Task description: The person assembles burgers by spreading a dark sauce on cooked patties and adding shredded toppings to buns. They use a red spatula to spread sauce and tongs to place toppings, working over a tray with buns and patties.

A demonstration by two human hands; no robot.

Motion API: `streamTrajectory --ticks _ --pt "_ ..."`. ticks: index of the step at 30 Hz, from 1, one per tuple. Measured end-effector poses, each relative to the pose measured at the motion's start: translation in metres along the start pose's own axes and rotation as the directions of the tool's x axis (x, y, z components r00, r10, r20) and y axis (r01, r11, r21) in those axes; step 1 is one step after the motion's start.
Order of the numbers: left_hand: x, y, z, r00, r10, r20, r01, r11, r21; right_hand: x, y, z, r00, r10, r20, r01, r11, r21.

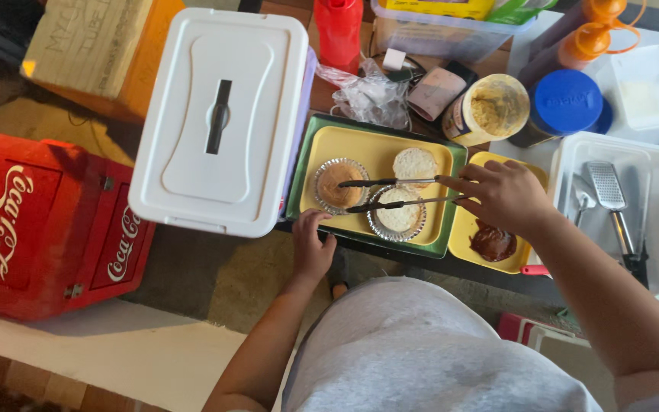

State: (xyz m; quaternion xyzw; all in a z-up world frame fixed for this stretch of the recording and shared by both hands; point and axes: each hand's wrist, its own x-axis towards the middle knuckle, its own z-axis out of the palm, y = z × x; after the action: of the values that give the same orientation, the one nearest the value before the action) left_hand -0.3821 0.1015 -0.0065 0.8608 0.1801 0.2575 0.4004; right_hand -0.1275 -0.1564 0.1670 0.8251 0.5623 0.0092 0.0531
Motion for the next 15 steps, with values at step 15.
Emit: streamTrajectory --ticks 15 --pt "-0.005 -0.023 -0.012 0.999 -0.019 -0.044 0.018 1.000 -0.025 0.041 0.023 -0.026 0.912 0.162 0.376 -0.222 0.968 0.121"
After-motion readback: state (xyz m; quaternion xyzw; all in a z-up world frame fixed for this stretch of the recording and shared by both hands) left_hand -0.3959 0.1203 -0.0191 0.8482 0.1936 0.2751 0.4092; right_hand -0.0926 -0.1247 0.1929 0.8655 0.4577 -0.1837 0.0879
